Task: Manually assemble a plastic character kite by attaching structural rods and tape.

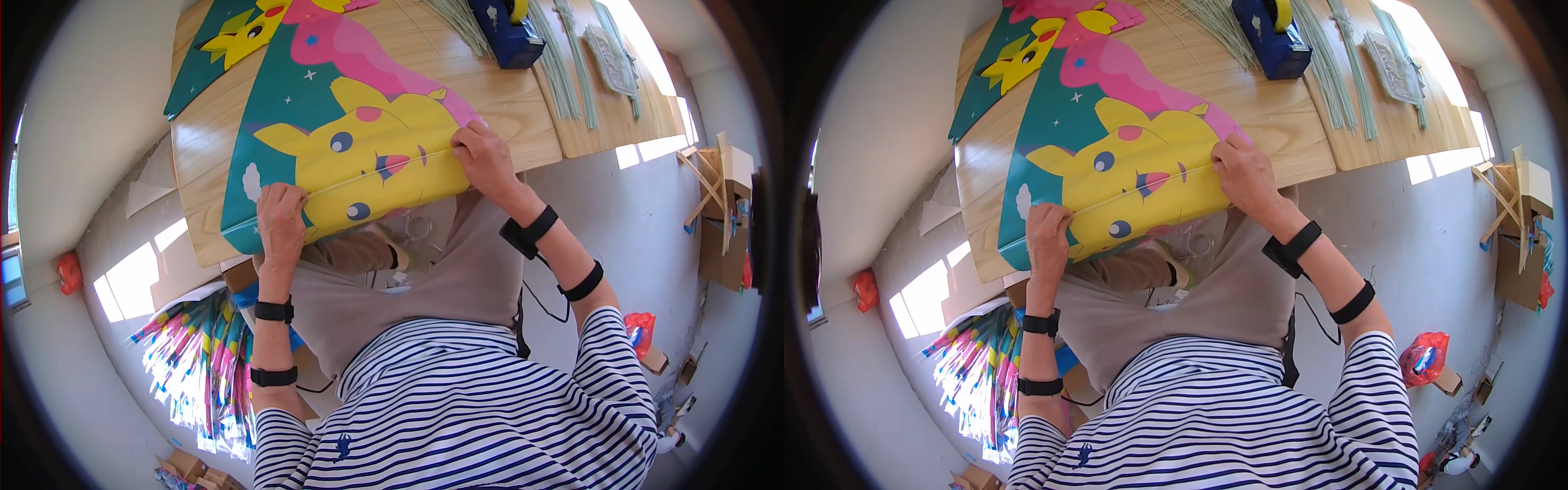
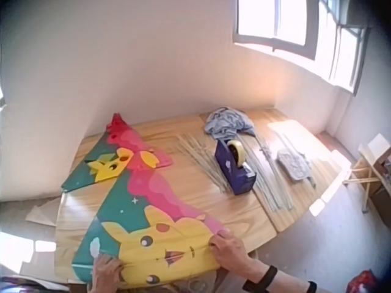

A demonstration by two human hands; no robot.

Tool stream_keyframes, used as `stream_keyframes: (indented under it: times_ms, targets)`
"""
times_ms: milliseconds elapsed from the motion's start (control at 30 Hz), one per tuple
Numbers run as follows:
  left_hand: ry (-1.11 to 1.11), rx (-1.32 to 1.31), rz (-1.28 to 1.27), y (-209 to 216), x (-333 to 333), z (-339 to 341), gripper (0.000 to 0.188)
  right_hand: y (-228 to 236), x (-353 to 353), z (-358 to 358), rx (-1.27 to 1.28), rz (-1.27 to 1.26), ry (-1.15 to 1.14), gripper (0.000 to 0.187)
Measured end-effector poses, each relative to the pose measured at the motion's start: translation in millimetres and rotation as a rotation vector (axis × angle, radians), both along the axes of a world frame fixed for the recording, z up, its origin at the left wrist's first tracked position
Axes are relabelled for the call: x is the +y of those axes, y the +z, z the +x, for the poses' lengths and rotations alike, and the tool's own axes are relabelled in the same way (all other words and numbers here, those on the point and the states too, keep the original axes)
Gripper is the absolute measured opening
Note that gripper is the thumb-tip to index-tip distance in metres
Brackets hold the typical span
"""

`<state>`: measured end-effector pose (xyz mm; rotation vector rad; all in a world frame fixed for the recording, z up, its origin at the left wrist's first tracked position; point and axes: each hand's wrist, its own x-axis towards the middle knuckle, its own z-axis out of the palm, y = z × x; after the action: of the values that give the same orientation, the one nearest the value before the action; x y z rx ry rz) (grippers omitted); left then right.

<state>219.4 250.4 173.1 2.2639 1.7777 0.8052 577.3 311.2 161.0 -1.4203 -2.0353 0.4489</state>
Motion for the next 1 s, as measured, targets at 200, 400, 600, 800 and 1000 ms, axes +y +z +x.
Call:
stream_keyframes:
  times_ms: [200, 400, 600, 800, 1000]
  targets:
    - [0.008, 0.004, -0.001, 1.0, -0.9, 1.0, 0.009, 5.2, 1.3, -4.9, -0.021, -0.044, -0.017, 0.004]
    - [0.014, 0.010, -0.006, -0.6, -0.6, 2.0, 0.009, 1.7, 7.9, -16.4, 0.009, -0.088, -0.065, 0.007]
    - [0.018, -0.008, 0.011, -2.6, -1.0, 2.4, 0.009, 6.0, 8.6, -24.5, -0.019, -0.163, -0.131, 0.015]
    - [0.047, -0.040, -0.005, -3.7, -2.7, 1.0, 0.010, 4.8, 9.0, -29.7, -0.104, -0.214, -0.191, 0.019]
    - [0.138, -0.038, 0.027, -7.0, -11.7, -18.8, 0.011, 8.0, 7.1, -31.6, -0.058, -0.205, -0.182, 0.019]
